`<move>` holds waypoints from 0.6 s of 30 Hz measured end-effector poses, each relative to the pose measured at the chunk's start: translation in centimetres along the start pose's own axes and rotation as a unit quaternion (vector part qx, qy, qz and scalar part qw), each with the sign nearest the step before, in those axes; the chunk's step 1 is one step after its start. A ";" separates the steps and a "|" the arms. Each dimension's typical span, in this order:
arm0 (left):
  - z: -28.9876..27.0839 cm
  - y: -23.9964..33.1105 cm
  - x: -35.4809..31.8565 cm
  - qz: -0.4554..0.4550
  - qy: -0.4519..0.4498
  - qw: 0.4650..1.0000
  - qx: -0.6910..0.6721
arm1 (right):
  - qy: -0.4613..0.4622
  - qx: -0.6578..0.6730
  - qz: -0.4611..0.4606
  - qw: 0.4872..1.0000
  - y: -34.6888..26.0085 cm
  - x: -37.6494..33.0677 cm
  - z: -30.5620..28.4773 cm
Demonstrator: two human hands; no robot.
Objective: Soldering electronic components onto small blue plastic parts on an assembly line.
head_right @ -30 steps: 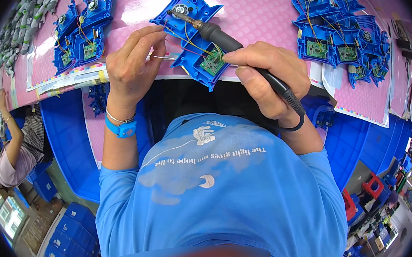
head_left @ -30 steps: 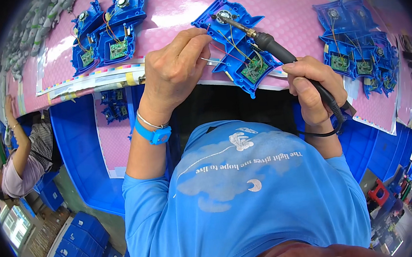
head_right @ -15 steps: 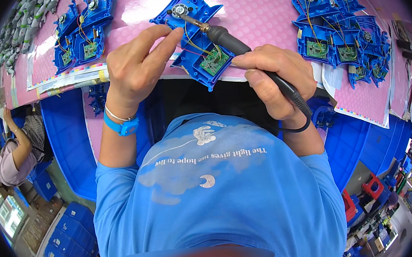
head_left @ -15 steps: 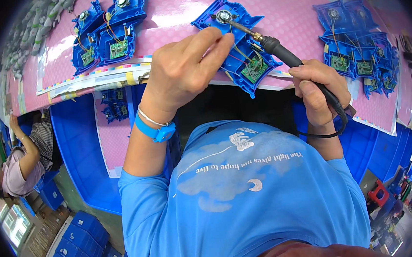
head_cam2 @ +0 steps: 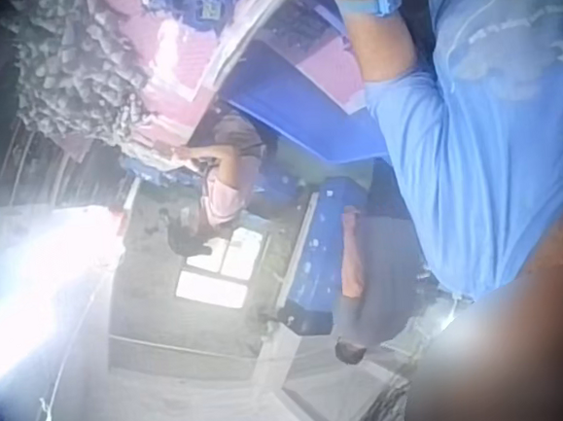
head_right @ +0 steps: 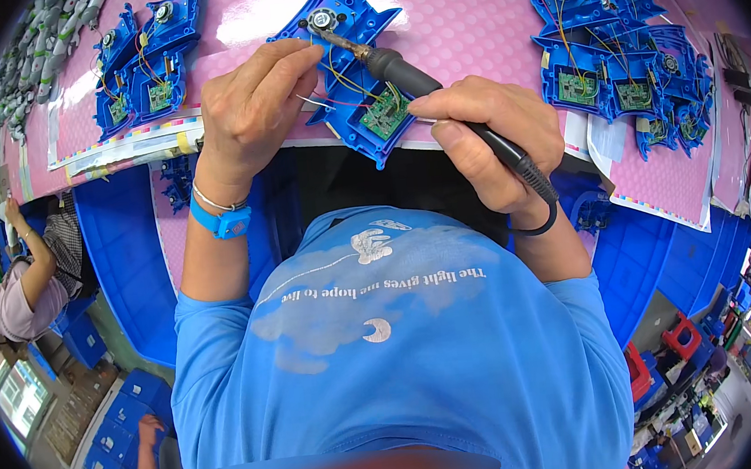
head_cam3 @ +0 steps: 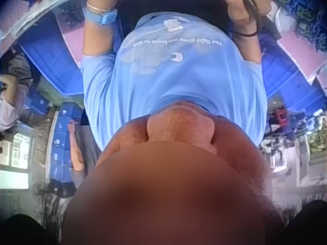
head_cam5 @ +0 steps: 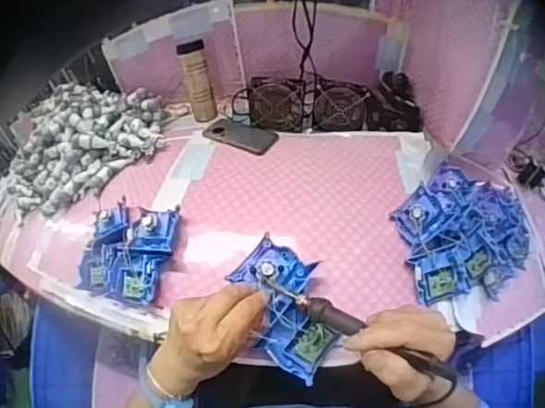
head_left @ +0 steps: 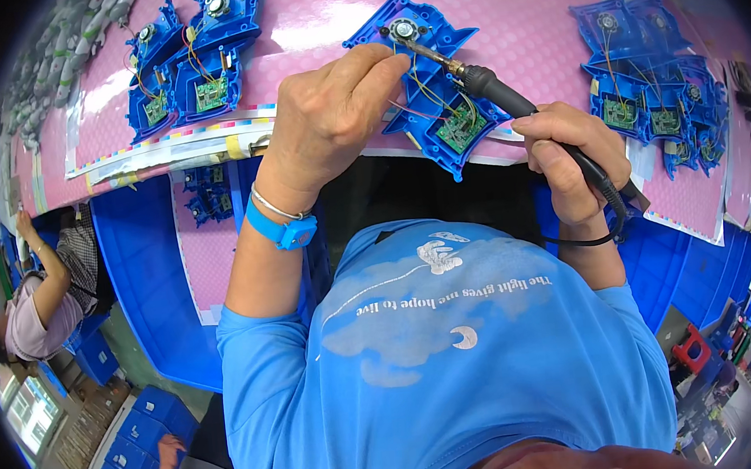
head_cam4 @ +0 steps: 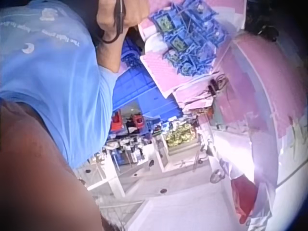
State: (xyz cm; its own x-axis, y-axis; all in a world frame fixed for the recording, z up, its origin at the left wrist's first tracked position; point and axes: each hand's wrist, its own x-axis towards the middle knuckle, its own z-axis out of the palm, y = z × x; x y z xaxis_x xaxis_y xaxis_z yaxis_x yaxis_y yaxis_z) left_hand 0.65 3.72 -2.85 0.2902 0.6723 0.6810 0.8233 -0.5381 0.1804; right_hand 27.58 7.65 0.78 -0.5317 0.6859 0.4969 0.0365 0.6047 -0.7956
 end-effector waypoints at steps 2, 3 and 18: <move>-0.1 0.0 0.0 -0.005 -0.008 1.000 -0.001 | 0.000 -0.001 0.001 1.000 0.0 0.1 0.0; -0.1 0.0 0.1 -0.005 -0.008 1.000 -0.001 | 0.001 -0.003 0.001 1.000 0.0 0.1 0.1; -0.2 0.2 0.2 -0.033 -0.027 0.999 -0.018 | 0.005 0.011 -0.015 1.000 0.3 0.0 -0.1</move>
State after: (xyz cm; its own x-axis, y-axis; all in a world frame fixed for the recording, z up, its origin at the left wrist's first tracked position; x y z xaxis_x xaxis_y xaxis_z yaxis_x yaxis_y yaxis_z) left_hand 0.81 3.68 -2.53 0.2621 0.7330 0.6277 0.8240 -0.5085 0.2497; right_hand 27.72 7.86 0.59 -0.5236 0.6711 0.5248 0.0010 0.6165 -0.7874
